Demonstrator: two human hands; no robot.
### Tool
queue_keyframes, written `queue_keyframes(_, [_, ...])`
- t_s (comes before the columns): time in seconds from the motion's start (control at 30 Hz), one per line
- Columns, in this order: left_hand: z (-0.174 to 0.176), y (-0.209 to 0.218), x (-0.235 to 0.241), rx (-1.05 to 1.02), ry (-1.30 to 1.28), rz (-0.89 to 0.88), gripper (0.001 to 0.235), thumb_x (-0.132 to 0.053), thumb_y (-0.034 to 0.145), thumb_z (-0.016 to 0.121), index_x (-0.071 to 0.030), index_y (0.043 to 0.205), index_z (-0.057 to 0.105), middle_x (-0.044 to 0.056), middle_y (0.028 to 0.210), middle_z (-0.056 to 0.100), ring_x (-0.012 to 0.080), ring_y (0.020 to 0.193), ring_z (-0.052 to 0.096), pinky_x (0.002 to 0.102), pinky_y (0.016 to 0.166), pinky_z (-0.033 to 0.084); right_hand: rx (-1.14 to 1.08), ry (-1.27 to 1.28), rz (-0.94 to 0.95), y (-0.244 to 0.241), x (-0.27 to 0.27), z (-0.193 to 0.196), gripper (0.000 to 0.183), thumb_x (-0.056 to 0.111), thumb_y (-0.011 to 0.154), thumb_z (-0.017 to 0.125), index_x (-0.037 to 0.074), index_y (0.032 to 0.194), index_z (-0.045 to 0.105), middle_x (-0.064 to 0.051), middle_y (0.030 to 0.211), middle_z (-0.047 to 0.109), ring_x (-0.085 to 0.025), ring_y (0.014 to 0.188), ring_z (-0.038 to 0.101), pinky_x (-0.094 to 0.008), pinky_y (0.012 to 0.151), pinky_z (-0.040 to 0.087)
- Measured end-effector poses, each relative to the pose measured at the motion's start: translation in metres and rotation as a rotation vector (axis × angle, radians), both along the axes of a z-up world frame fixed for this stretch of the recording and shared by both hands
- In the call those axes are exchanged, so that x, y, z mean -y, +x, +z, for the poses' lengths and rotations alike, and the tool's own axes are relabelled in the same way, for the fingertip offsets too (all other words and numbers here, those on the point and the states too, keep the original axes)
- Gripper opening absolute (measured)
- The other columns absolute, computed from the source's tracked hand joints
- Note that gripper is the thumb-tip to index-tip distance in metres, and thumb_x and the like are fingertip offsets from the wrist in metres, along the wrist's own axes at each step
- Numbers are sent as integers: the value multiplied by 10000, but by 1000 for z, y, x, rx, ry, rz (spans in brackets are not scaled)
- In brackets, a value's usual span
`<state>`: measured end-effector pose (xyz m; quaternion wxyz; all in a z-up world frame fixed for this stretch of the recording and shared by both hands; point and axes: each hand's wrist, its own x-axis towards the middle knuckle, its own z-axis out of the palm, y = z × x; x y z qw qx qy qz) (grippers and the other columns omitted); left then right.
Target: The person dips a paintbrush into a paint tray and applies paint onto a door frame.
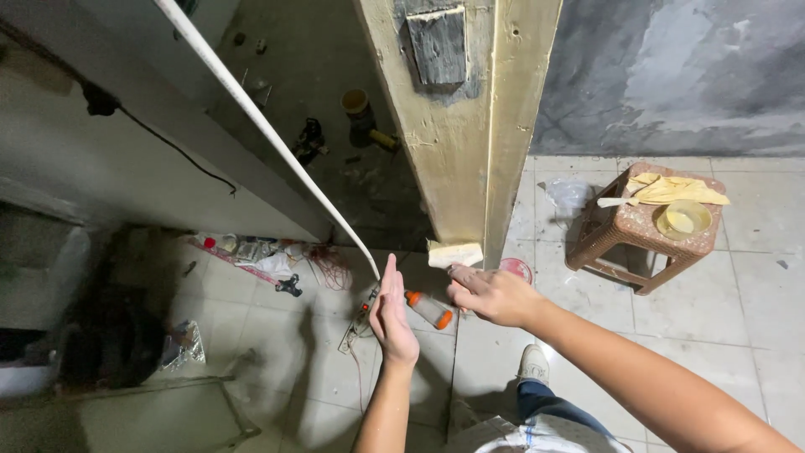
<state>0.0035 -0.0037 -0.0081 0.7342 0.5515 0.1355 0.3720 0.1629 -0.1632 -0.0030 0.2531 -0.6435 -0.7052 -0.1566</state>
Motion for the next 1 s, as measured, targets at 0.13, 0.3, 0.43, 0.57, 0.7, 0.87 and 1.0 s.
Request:
queue_keyframes(0.13, [-3, 3, 1, 12, 22, 15, 591, -248, 1077, 315, 149, 1508, 388, 236, 1639, 379, 333, 1558, 319, 461, 1300, 210, -24, 97, 37, -3, 1, 84, 306, 166, 835, 702, 46, 1085, 575, -259, 1233, 668, -353, 932, 739, -399, 640, 620])
queue_keyframes(0.3, [-2, 6, 2, 29, 61, 4, 588, -253, 1087, 315, 144, 1513, 396, 228, 1629, 404, 327, 1544, 349, 441, 1299, 216, 190, 292, 29, -10, 7, 168, 172, 36, 860, 712, 18, 1004, 620, -275, 1172, 683, -397, 1046, 750, -367, 689, 626])
queue_keyframes(0.43, [-5, 6, 2, -54, -25, 52, 563, -211, 1068, 372, 136, 1511, 392, 214, 1627, 396, 302, 1527, 343, 429, 1283, 242, 250, 392, 60, -15, 10, 227, 123, -13, 848, 712, 14, 936, 631, -313, 1124, 675, -452, 1046, 722, -406, 770, 638])
queue_keyframes(0.57, [14, 7, 6, -77, -18, 55, 565, -247, 1072, 339, 82, 1526, 408, 171, 1630, 405, 268, 1521, 373, 392, 1268, 265, 307, 461, 131, -13, 6, 228, 109, 5, 851, 716, 19, 919, 632, -322, 1078, 656, -459, 1011, 702, -513, 890, 629])
queue_keyframes(0.7, [-11, 3, 2, 71, 40, 18, 567, -262, 1106, 335, 113, 1524, 413, 228, 1629, 415, 323, 1548, 356, 427, 1297, 236, 356, 365, 111, -18, 6, 190, 169, 117, 860, 681, 9, 982, 638, -336, 1104, 662, -452, 999, 724, -477, 902, 623])
queue_keyframes(0.87, [-1, -2, 5, 4, 31, 24, 588, -255, 1080, 301, 126, 1518, 393, 232, 1642, 377, 336, 1546, 330, 450, 1287, 211, 435, 242, 53, -19, 8, 115, 207, 88, 808, 675, 47, 1000, 607, -291, 1153, 680, -397, 1018, 736, -398, 817, 617])
queue_keyframes(1.0, [-4, -5, 6, 16, 29, 25, 598, -259, 1085, 273, 135, 1522, 375, 238, 1651, 359, 343, 1559, 315, 460, 1295, 200, 423, 112, 57, -24, 4, 54, 230, 136, 777, 676, 76, 951, 538, -244, 1117, 690, -380, 1031, 739, -370, 758, 641])
